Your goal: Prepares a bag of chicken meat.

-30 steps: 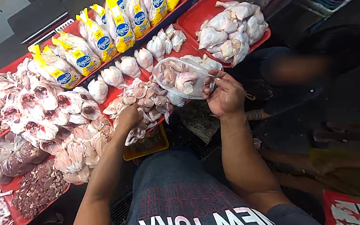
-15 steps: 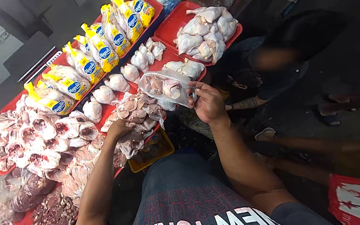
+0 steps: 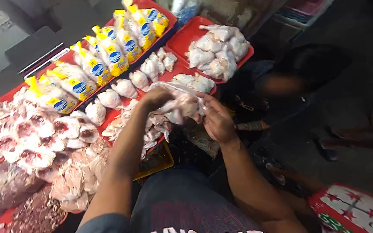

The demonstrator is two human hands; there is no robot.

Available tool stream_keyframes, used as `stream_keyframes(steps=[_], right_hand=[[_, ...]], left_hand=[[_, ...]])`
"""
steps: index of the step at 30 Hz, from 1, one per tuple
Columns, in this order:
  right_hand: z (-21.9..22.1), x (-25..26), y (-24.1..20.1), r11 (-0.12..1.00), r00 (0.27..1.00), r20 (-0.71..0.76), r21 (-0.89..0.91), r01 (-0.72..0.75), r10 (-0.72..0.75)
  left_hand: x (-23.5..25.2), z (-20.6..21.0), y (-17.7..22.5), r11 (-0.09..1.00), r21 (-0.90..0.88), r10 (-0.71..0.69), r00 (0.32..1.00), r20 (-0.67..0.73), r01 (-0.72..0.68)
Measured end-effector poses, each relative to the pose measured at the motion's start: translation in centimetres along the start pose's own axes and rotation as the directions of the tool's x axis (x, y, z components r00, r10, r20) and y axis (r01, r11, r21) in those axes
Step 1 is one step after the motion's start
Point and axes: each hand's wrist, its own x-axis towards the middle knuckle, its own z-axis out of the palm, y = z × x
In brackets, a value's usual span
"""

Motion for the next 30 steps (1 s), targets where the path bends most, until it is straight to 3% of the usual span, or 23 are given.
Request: stream_keyframes(steps=[2, 4, 5, 8, 11, 13, 15, 17, 19, 22, 26, 30], right_hand=[[0.0, 0.2, -0.3, 0.999, 0.999, 0.028, 0.022, 0.037, -0.038], [-0.6, 1.0, -0.9, 0.994, 0.997, 0.014, 0.077, 0.073, -0.074], [-0.9, 1.4, -1.2, 0.991, 0.997, -0.005, 0.111, 0.079, -0.079], [-1.3, 2.4, -1.8, 0.971, 0.994, -0.070, 0.217, 0.100, -0.087], [-0.8, 2.8, -1.6, 0.960, 0.993, -0.069, 0.260, 0.109, -0.094], [-0.4, 2.9, -1.2, 0.960, 0.993, -0.060, 0.256, 0.114, -0.102], [-0.1, 3.0, -0.9, 0.958, 0.992, -0.066, 0.261, 0.117, -0.104], [0.2, 3.0, -0.8, 0.957, 0.992, -0.076, 0.264, 0.118, -0.101], [0.4, 3.1, -0.9, 0.958, 0.991, -0.082, 0.260, 0.120, -0.102], [0.4, 2.9, -1.0, 0.964, 0.992, -0.091, 0.241, 0.111, -0.091], [0.4, 1.7, -0.9, 0.968, 0.992, -0.114, 0.237, 0.087, -0.062], [0.3, 1.1, -0.4, 0.959, 0.990, -0.131, 0.272, 0.079, -0.045]], left_hand=[[4.4, 1.9, 0.0, 0.977, -0.195, -0.116, 0.987, -0.114, 0.092], [6.4, 3.5, 0.4, 0.875, -0.473, -0.187, 0.974, -0.128, 0.106], [6.5, 4.1, 0.5, 0.848, -0.522, -0.181, 0.975, -0.129, 0.089], [2.4, 4.0, 0.0, 0.950, -0.306, 0.008, 0.983, -0.181, -0.064], [-5.7, 0.0, -2.3, 0.959, -0.127, 0.207, 0.933, -0.293, -0.253], [-10.3, -4.5, -6.0, 0.988, -0.032, 0.117, 0.879, -0.463, -0.149], [-12.7, -9.2, -11.3, 0.991, 0.060, -0.048, 0.752, -0.657, 0.115], [-13.4, -11.9, -16.5, 0.936, 0.022, -0.227, 0.648, -0.727, 0.352], [-13.0, -12.2, -20.3, 0.873, 0.031, -0.365, 0.694, -0.620, 0.487], [-11.5, -10.5, -22.7, 0.840, 0.238, -0.338, 0.813, -0.473, 0.487], [-11.5, -9.9, -22.5, 0.850, 0.268, -0.274, 0.815, -0.510, 0.454], [-12.6, -8.3, -21.8, 0.908, 0.130, -0.262, 0.782, -0.566, 0.397]])
